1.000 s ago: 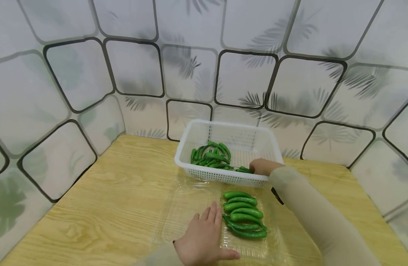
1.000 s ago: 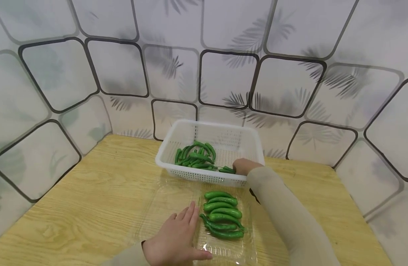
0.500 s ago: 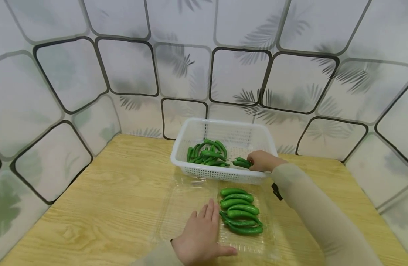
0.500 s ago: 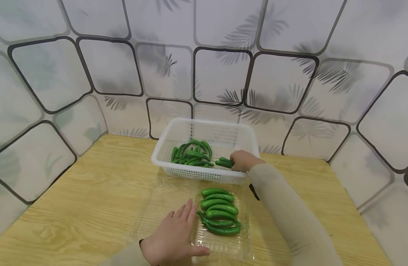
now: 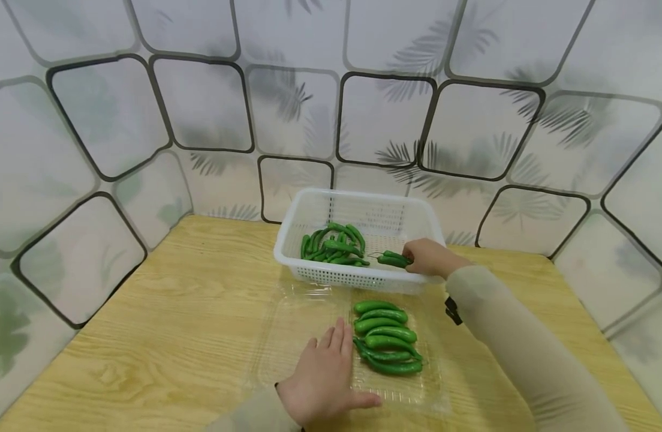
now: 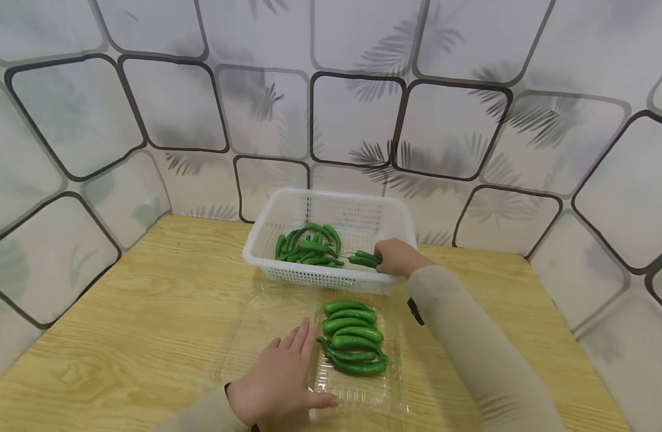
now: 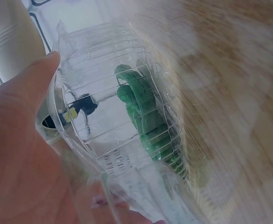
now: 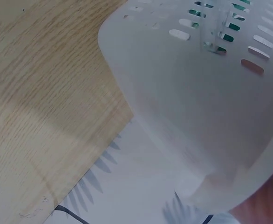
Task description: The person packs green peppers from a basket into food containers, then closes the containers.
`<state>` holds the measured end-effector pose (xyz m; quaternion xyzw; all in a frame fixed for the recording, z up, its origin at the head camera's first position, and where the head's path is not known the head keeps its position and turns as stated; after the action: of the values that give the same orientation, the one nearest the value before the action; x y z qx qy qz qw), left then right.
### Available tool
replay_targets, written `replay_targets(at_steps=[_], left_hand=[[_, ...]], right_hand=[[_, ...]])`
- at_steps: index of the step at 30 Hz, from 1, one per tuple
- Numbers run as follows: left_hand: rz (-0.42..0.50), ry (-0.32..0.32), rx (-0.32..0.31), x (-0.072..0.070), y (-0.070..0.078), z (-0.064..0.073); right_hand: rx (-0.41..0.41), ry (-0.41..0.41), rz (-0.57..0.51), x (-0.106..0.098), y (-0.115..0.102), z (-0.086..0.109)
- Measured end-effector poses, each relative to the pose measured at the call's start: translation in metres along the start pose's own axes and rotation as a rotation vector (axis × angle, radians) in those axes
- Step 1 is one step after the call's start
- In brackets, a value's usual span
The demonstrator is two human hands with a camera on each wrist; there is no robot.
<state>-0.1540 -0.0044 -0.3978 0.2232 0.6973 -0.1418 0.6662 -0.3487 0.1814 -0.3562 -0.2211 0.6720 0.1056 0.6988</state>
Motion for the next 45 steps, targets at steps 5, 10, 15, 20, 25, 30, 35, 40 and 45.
replay_targets(at_steps=[5,10,15,20,25,30,35,40,45], left_hand=[[0.006,-0.018,-0.005,0.0,-0.001,0.0],[0.025,-0.009,-0.009,0.0,-0.001,0.0],[0.045,0.008,-0.007,0.001,-0.001,0.0],[0.055,0.006,-0.006,0.001,0.0,0.0],[0.042,0.006,-0.01,0.0,0.0,0.0],[0.041,0.011,-0.015,0.0,0.0,0.0],[0.049,0.016,-0.01,0.0,0.0,0.001],[0.038,0.027,-0.007,0.001,0.0,0.0],[0.012,0.028,-0.01,0.001,0.001,0.001]], right_hand=[[0.002,0.022,-0.003,-0.002,0.001,0.003],[-0.002,0.052,-0.014,-0.008,-0.002,0.007],[0.004,0.066,-0.035,-0.012,-0.003,0.011],[0.011,0.074,-0.052,-0.013,-0.002,0.013],[0.016,0.086,-0.054,-0.013,-0.002,0.014],[0.011,0.101,-0.036,-0.015,-0.003,0.015],[0.006,0.112,-0.024,-0.017,-0.005,0.018],[0.008,0.127,-0.02,-0.02,-0.007,0.021],[-0.003,0.15,-0.013,-0.022,-0.01,0.023]])
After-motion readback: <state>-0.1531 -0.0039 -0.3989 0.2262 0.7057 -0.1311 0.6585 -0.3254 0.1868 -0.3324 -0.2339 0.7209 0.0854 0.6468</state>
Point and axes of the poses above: each hand's wrist, its own z-axis away from the middle knuckle, its own x-axis out of the palm, y = z × x, the point moved 6 cm from there along -z, towards the middle knuckle, and after that the axes turned 10 degrees about y, right-handed, at the moved point
